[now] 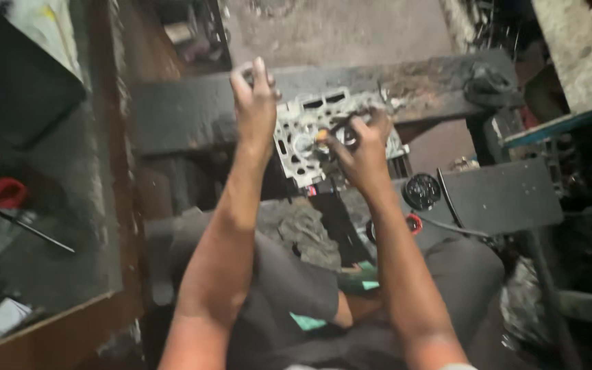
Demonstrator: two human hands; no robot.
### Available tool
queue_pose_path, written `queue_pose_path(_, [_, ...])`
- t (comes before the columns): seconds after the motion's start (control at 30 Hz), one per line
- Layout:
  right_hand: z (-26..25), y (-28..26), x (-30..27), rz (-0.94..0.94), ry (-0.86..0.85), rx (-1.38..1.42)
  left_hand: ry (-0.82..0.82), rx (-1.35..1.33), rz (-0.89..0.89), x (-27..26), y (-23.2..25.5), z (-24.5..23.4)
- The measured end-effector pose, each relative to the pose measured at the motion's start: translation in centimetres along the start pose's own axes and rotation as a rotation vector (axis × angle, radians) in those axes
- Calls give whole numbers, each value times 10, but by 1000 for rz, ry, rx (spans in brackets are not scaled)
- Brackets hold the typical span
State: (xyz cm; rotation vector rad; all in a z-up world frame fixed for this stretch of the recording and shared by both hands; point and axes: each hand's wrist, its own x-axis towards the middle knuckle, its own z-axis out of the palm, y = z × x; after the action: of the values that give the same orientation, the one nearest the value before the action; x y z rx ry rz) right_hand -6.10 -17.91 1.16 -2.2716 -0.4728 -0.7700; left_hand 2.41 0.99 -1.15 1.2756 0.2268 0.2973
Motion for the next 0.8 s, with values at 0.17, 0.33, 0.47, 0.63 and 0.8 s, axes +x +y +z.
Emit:
queue_pose_path(0.17, [-20,-10,14,20,-134,101,75,129,97,9,-17,-5])
queue_pose_path(0.33, [-145,-31,18,244,602,371,43,85,124,2,-22,-12])
queue_pose_path(0.47, [-175,-40,-8,152,493,413,2,251,125,-19,2,4])
queue_pose_path(0.63, [-190,46,-93,527,809,864,-150,607,597,-78,24,32])
queue_pose_path(0.8, [-194,174,-185,834,1125,1400,-352,834,850,-117,5,105])
